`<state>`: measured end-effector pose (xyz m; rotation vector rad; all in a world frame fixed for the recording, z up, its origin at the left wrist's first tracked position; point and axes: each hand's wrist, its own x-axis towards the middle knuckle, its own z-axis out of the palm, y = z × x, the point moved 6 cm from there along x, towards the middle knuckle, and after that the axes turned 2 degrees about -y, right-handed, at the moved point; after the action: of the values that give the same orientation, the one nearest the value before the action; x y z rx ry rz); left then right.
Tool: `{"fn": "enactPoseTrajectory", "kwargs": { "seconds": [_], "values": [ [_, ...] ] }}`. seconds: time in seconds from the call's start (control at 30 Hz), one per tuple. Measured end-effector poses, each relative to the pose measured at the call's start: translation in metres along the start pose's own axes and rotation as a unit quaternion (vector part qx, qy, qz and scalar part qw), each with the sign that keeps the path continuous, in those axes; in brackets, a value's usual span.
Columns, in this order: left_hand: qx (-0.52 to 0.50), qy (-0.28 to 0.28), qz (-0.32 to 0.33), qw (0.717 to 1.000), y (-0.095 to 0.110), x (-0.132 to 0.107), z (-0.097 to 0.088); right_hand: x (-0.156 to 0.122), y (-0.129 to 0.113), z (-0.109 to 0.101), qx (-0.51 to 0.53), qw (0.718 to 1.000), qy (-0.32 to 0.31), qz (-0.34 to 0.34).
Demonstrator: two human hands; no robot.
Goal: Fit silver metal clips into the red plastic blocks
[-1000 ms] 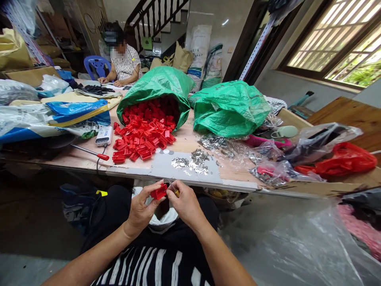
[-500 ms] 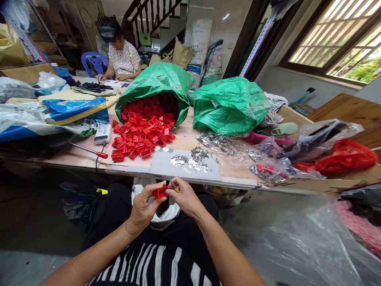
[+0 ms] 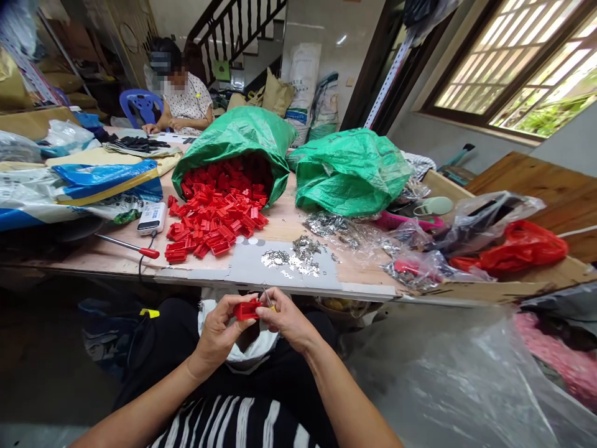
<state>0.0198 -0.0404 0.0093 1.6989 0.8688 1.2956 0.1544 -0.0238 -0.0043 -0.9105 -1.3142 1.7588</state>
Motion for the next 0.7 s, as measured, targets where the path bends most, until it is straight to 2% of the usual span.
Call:
{"fn": "enactPoseTrajectory", "kwargs": {
  "seconds": [0.17,0.3,0.37,0.43,0.47,0.5,0.57,0.63,0.7],
  "values": [
    [-0.156,-0.019,-0.036,0.987,-0.009,0.01,0.001,0.005,0.003,-0.001,0.068,0.997,-0.004,0.025],
    [-0.225,-0.002,-0.062,0.972,-0.011,0.025,-0.002,0.015,0.003,-0.003,0.091,0.995,0.0,0.029],
    [-0.234,0.018,-0.079,0.969,-0.014,0.033,-0.004,0.022,0.001,-0.008,0.054,0.998,0.005,0.035],
    [-0.238,0.047,-0.093,0.966,-0.02,0.038,-0.008,0.03,-0.006,-0.021,-0.057,0.997,0.047,0.014],
    [-0.237,0.063,-0.099,0.964,-0.023,0.039,-0.011,0.034,-0.014,-0.031,-0.146,0.985,0.091,-0.011],
    [-0.235,0.078,-0.105,0.963,-0.026,0.04,-0.013,0.037,-0.023,-0.041,-0.248,0.957,0.143,-0.04],
    [-0.225,0.101,-0.117,0.962,-0.031,0.04,-0.018,0.041,-0.039,-0.055,-0.438,0.866,0.228,-0.075],
    [-0.216,0.113,-0.127,0.962,-0.035,0.039,-0.022,0.046,-0.046,-0.063,-0.556,0.787,0.259,-0.062],
    [-0.211,0.117,-0.136,0.961,-0.038,0.037,-0.024,0.053,-0.046,-0.066,-0.61,0.749,0.257,-0.041]
  ]
}}
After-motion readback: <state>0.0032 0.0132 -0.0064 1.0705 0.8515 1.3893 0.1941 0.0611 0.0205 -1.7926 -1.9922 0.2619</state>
